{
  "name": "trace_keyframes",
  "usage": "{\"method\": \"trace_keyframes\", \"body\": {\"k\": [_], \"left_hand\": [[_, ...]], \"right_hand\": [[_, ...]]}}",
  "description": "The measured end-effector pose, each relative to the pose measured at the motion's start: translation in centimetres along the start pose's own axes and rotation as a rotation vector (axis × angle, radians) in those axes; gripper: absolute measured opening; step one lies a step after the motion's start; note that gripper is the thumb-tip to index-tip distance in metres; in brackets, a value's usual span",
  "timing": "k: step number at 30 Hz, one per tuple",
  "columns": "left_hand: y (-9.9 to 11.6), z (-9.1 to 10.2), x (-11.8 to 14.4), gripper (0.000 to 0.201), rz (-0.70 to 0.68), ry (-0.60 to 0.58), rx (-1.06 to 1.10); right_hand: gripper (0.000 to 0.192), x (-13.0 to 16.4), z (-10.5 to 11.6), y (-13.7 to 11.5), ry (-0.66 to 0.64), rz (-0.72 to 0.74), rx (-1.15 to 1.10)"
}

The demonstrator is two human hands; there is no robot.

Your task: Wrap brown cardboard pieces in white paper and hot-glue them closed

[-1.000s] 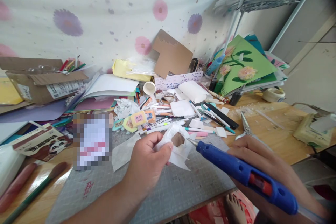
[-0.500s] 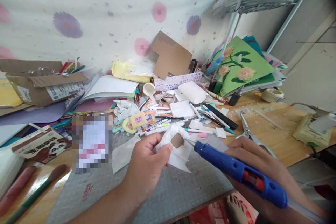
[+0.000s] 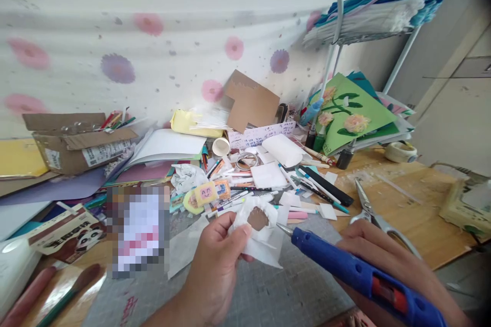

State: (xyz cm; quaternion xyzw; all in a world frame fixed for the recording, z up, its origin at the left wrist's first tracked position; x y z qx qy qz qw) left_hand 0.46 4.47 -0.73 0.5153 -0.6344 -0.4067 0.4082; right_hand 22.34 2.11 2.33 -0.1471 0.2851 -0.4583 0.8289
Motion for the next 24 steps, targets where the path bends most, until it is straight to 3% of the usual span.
{"method": "trace_keyframes", "body": {"k": [7,11,17,24], "left_hand": [[-0.16,-0.35,-0.29,0.010,0.040,-0.053,0.177],[-0.09,-0.60,-0.37,0.012,0.076,-0.063,0.296],[-0.03,-0.85,-0.32,0.007,0.085,-0.102,0.275],[-0.09,-0.82,-0.20,0.006,0.082,-0.110,0.242]], "right_hand": [[0.006,0.18,-0.24,0.33,0.060,0.003,-0.025],[0.005,0.16,-0.24,0.03,0.013,0.018,-0.031],[0.012,0.12,0.21,-0.59,-0.050,0.025,-0.050],[0.008,0.15,-0.05,-0.41,-0.085,0.010,-0.039]]}}
Point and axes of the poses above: each hand's wrist, its own x-axis away from the middle knuckle, its own z-axis out of the back of the hand, y = z × x, the point moved 5 cm from there along -x, towards the middle knuckle, and after that the axes turned 8 degrees about -y, right-handed, at the moved point
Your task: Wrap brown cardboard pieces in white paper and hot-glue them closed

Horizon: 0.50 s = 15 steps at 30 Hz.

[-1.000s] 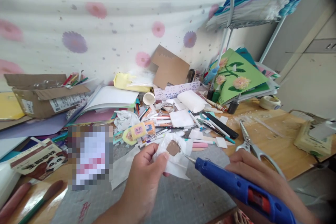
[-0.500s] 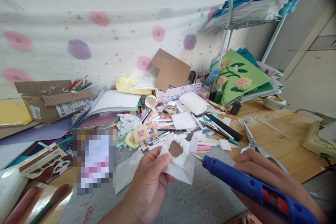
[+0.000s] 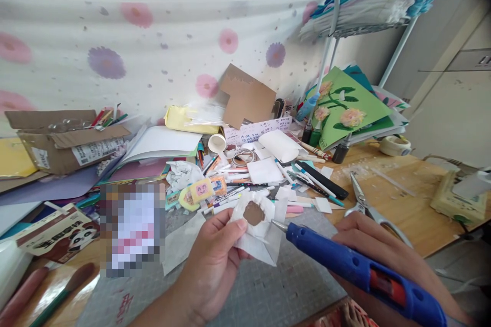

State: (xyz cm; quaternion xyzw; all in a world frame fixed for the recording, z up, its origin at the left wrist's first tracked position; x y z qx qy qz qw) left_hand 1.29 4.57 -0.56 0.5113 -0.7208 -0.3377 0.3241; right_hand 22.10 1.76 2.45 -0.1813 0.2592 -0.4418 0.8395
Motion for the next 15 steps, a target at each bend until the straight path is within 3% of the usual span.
{"method": "trace_keyframes", "body": {"k": [6,15], "left_hand": [[0.10,-0.10,0.13,0.007,-0.006,-0.008,-0.019],[0.27,-0.16,-0.04,0.007,-0.018,-0.012,-0.032]], "right_hand": [[0.004,-0.06,0.05,0.02,0.036,-0.023,-0.006],[0.008,-0.35,0.31,-0.07,-0.008,0.033,0.048]]}}
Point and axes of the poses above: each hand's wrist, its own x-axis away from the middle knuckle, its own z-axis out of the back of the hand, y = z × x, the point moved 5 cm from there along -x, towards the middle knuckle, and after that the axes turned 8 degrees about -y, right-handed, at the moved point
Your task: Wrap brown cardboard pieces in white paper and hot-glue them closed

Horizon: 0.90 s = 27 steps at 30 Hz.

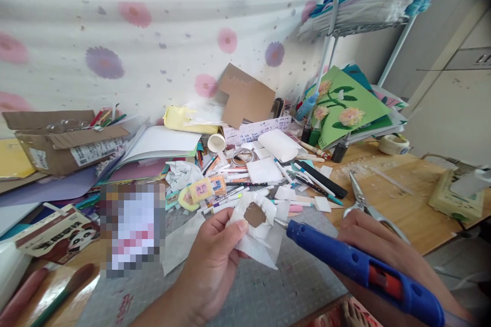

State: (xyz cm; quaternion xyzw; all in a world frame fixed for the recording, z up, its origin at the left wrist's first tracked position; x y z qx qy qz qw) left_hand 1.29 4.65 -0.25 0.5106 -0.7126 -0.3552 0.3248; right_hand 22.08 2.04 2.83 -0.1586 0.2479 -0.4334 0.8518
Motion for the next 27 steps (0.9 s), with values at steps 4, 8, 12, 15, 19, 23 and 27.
{"method": "trace_keyframes", "body": {"k": [4,8,12,15,19,23,27], "left_hand": [[0.0,0.1,0.0,0.007,0.005,0.007,0.007],[0.0,0.3,0.1,0.007,-0.015,0.028,0.017],[0.0,0.1,0.1,0.006,-0.009,0.033,0.030],[0.0,0.0,0.1,0.007,-0.002,0.023,0.041],[0.0,-0.1,0.2,0.005,0.018,-0.001,0.056],[-0.1,-0.3,0.2,0.009,0.021,-0.007,0.126],[-0.2,-0.4,0.2,0.003,0.018,0.005,0.159]], "right_hand": [[0.011,0.0,-0.1,-0.2,-0.023,0.052,0.050],[0.005,0.1,-0.1,-0.1,-0.028,0.018,-0.024],[0.006,0.2,0.6,-0.3,0.070,0.033,-0.077],[0.006,-0.2,1.1,-0.4,0.094,0.026,-0.105],[0.005,-0.6,1.2,-0.3,0.080,-0.035,-0.130],[0.009,-0.7,0.8,-0.1,0.088,-0.025,-0.135],[0.012,-0.7,0.2,-0.2,0.036,0.030,-0.116]]}}
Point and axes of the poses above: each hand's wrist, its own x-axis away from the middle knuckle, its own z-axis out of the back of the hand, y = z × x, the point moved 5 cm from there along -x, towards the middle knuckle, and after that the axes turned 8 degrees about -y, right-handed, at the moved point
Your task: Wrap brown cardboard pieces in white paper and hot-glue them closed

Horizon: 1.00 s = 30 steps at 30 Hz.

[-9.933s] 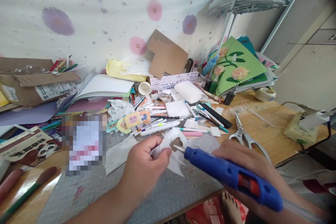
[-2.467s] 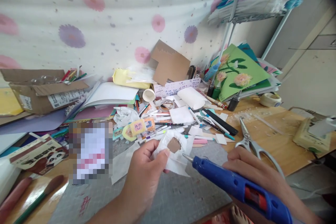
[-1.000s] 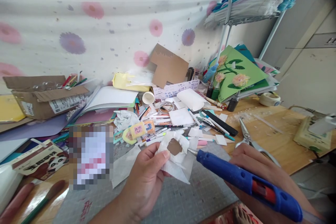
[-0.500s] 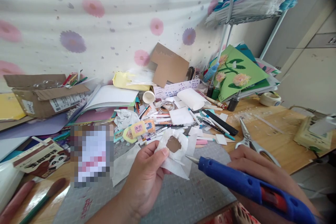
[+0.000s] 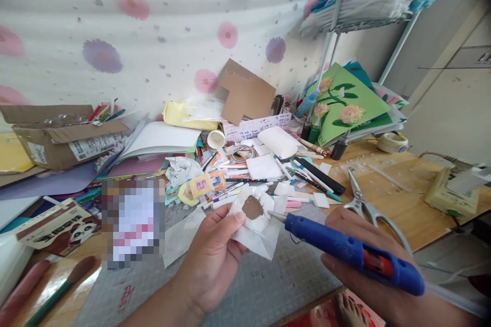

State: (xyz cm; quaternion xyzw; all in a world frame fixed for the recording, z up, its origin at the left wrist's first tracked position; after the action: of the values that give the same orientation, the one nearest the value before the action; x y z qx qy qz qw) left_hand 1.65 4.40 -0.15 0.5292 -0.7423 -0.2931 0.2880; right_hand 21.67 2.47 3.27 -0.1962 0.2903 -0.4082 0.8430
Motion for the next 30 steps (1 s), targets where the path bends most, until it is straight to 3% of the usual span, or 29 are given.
{"method": "trace_keyframes", "body": {"k": [5,18,24,30], "left_hand": [[0.2,0.2,0.1,0.012,-0.024,0.041,-0.060],[0.3,0.6,-0.1,0.003,-0.070,0.103,-0.180],[0.5,0.5,-0.2,0.006,-0.075,0.082,-0.331],[0.4,0.4,0.1,0.009,-0.081,0.062,-0.394]], "right_hand": [[0.009,0.2,-0.2,-0.2,0.007,0.018,0.021],[0.007,0.4,0.7,-0.2,0.055,-0.053,-0.035],[0.003,0.0,-0.4,0.2,-0.074,-0.028,-0.022],[0.009,0.1,-1.2,0.6,-0.114,-0.037,0.039]]}}
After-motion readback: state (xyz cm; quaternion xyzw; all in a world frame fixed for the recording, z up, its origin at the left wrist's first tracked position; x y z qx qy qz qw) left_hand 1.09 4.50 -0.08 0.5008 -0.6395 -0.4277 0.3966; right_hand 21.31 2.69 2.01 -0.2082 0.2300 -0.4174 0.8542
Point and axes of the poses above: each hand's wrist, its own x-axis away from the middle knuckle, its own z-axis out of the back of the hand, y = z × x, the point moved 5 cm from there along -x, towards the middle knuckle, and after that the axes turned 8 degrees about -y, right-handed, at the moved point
